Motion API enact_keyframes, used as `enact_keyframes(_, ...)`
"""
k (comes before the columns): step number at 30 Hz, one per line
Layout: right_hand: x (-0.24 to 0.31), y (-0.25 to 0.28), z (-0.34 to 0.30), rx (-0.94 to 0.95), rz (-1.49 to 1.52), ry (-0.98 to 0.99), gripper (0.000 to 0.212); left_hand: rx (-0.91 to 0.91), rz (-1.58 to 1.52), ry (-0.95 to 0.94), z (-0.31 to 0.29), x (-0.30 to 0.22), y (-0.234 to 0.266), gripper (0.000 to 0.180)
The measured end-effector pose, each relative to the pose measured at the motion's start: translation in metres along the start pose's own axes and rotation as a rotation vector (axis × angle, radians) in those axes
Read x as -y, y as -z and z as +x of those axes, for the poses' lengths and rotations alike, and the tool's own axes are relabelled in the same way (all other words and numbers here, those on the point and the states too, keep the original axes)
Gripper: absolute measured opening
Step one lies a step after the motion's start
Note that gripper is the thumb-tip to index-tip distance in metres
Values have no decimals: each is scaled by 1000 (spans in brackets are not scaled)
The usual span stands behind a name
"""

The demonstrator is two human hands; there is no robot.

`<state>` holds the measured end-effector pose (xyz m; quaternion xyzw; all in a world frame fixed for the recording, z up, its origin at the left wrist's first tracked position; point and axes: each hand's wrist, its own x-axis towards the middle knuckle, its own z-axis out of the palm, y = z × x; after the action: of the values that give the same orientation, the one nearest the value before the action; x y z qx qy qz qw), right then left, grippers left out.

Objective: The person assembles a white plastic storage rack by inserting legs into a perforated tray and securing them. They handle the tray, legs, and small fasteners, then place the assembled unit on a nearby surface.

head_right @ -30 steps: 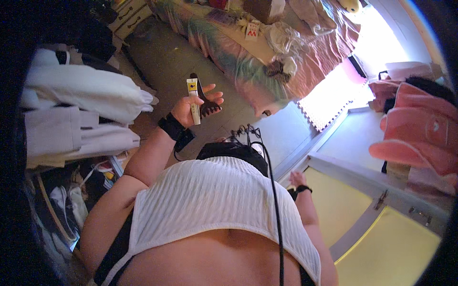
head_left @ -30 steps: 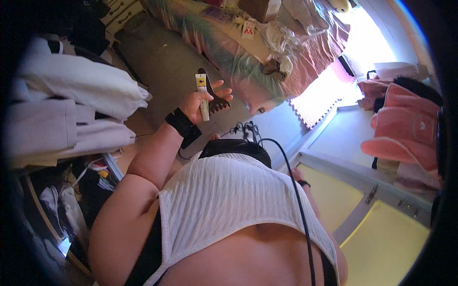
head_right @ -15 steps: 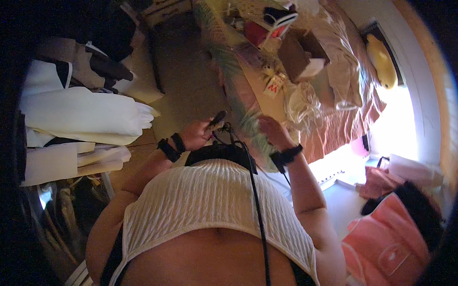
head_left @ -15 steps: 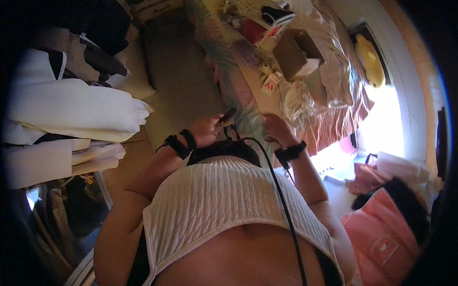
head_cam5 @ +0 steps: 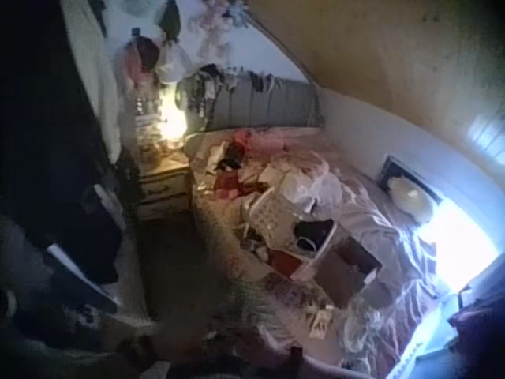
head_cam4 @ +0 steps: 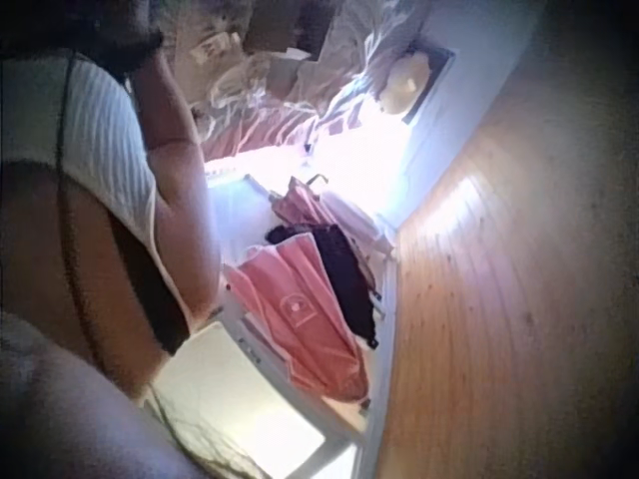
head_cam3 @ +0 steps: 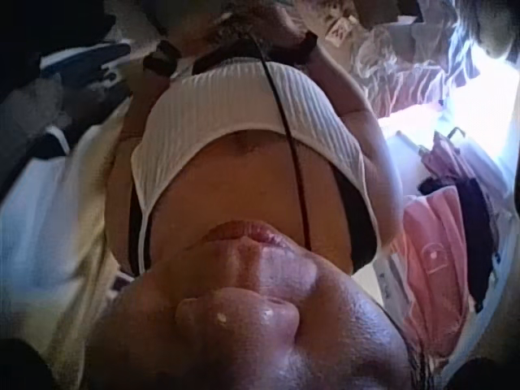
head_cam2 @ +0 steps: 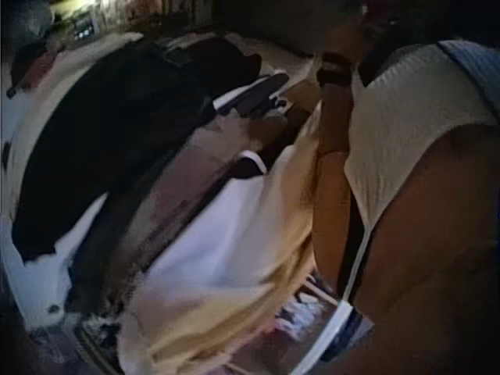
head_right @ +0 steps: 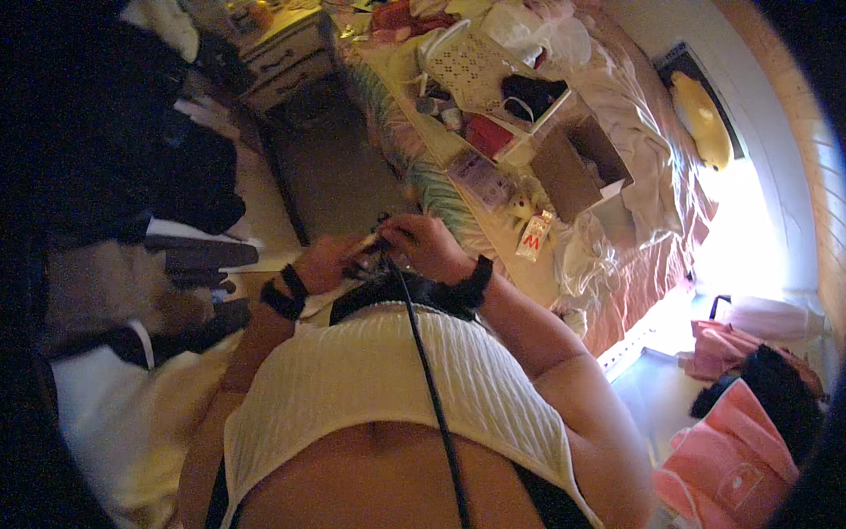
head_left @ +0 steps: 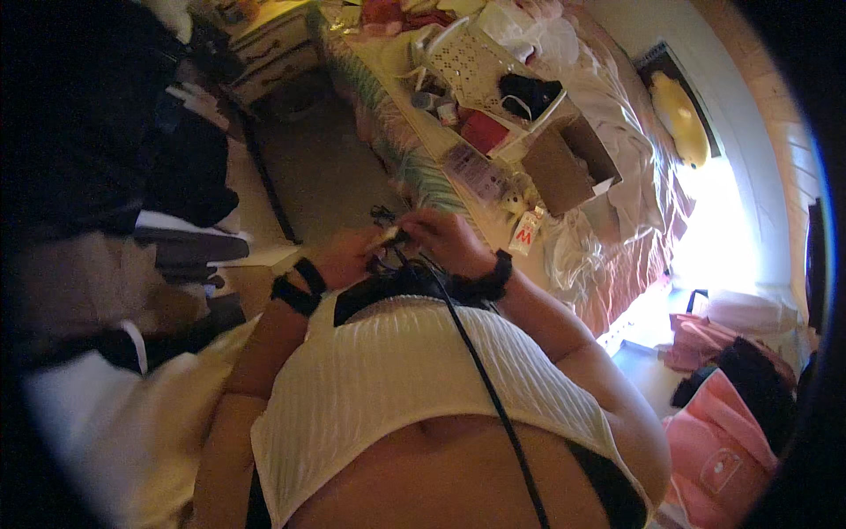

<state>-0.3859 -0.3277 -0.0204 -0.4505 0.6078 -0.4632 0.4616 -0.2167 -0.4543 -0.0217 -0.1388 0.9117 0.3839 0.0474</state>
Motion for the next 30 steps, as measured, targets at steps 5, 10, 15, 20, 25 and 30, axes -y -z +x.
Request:
enact_keyframes(5, -16, 14, 60, -55, 235, 4, 25, 92, -13, 259, 42, 44, 59, 34)
enact_keyframes(10, -80, 80, 128, -233, 266, -334, 28, -117, -372, 318, 63, 114, 88, 33)
enact_keyframes(15, -159, 145, 214, -364, -401, -343, 38, -336, -534, 569, 89, 156, 121, 25)
enact_keyframes(20, -201, 149, 302, -555, -1176, -379, 49, -396, -358, 722, 141, 173, 160, 26)
enact_keyframes(25, -232, 158, 366, -386, -757, -678, 59, -403, -483, 636, 177, 184, 179, 29)
enact_keyframes(30, -261, 163, 375, -380, -636, -667, 61, -236, -276, 636, 219, 218, 202, 30)
